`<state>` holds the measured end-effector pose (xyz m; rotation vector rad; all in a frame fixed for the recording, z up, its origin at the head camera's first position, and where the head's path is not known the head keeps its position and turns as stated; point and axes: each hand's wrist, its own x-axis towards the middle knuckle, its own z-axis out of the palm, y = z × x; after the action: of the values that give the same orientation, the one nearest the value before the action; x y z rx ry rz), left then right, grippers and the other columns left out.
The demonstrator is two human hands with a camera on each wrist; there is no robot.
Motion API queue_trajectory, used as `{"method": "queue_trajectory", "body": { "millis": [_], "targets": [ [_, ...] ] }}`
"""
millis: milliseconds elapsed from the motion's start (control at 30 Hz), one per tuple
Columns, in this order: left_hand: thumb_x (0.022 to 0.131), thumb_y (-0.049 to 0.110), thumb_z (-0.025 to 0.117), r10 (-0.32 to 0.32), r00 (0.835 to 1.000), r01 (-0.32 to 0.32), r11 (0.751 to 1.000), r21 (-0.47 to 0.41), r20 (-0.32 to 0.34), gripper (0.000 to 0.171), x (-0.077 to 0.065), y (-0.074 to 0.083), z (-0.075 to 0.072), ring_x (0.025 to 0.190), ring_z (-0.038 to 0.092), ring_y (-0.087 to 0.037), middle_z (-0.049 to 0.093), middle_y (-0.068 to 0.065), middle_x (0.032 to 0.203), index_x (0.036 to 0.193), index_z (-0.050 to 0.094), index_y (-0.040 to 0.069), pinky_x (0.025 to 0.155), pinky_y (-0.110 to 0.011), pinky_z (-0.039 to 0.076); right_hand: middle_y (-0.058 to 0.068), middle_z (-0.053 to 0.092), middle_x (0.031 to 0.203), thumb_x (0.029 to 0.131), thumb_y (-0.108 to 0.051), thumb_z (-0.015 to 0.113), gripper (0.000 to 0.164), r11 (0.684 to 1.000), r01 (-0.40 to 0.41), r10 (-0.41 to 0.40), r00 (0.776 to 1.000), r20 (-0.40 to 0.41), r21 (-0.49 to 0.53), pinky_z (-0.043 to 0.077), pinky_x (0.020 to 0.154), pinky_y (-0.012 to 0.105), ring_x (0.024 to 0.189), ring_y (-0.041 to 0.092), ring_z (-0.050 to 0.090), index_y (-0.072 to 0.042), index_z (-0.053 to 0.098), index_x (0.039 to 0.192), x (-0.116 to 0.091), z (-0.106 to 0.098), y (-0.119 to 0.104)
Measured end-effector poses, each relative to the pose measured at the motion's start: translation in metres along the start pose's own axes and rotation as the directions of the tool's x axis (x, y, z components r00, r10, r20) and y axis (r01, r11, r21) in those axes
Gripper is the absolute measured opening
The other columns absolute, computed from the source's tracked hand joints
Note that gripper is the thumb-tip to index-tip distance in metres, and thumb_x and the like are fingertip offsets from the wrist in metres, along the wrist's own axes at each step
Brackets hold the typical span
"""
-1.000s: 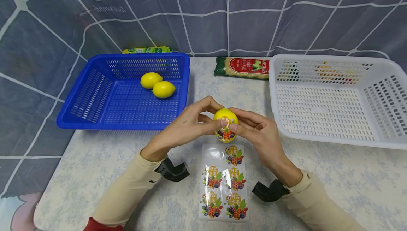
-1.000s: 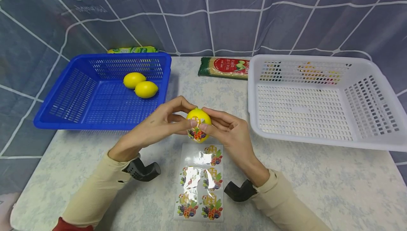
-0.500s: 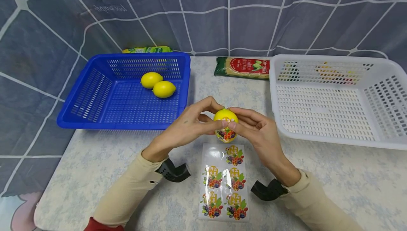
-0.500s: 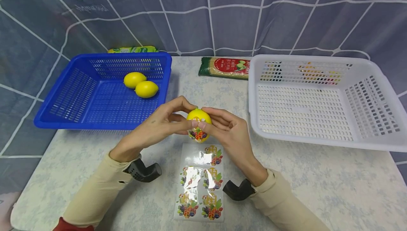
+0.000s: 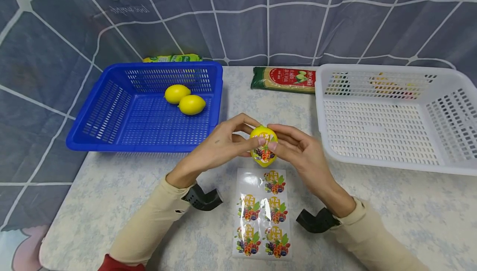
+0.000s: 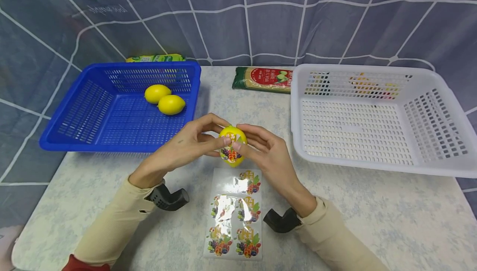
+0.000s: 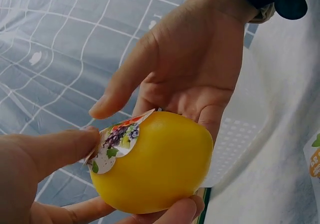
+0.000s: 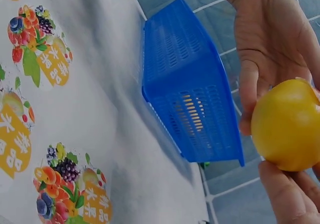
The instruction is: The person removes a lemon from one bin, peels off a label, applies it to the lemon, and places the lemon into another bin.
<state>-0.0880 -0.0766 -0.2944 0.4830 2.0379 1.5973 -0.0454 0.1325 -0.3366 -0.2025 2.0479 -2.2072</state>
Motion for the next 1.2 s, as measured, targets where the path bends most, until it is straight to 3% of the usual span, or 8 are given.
{"method": "queue_trajectory", "body": {
  "millis": [333,667,1200],
  "targets": [
    [0.096,0.025,0.066,-0.013,1.000,0.012,0.999,0.039,0.014,0.038,0.001,-0.002,-0.001,0.094,0.070,-0.021,0.060,-0.012,0.120,0.130,0.056,0.011,0.078,-0.034,0.059,0.013,0.060,0.130,0.091,-0.012,0.071,0.049,0.999,-0.022,0.022,1.000,-0.002,-0.034,0.054,0.091,0.031,0.117,0.022,0.062,-0.002,0.054,0.136,0.002,-0.001,-0.001],
    [0.097,0.017,0.063,0.006,0.999,-0.006,1.000,0.009,0.040,0.038,0.002,-0.001,-0.001,0.098,0.069,-0.022,0.058,-0.014,0.122,0.133,0.053,0.007,0.080,-0.034,0.058,0.013,0.060,0.130,0.091,-0.016,0.072,0.050,0.998,-0.035,0.035,0.999,-0.005,-0.049,0.054,0.090,0.032,0.117,0.022,0.062,-0.005,0.054,0.137,0.002,-0.002,-0.003],
    [0.098,0.014,0.062,0.034,0.999,-0.034,0.999,-0.030,0.015,0.040,0.004,-0.001,0.001,0.098,0.069,-0.023,0.059,-0.016,0.121,0.135,0.052,0.005,0.082,-0.036,0.058,0.007,0.062,0.130,0.086,-0.017,0.077,0.055,0.991,-0.046,0.046,0.999,0.004,-0.124,0.056,0.087,0.031,0.115,0.018,0.063,-0.009,0.056,0.136,0.006,-0.007,-0.013]
  ]
}}
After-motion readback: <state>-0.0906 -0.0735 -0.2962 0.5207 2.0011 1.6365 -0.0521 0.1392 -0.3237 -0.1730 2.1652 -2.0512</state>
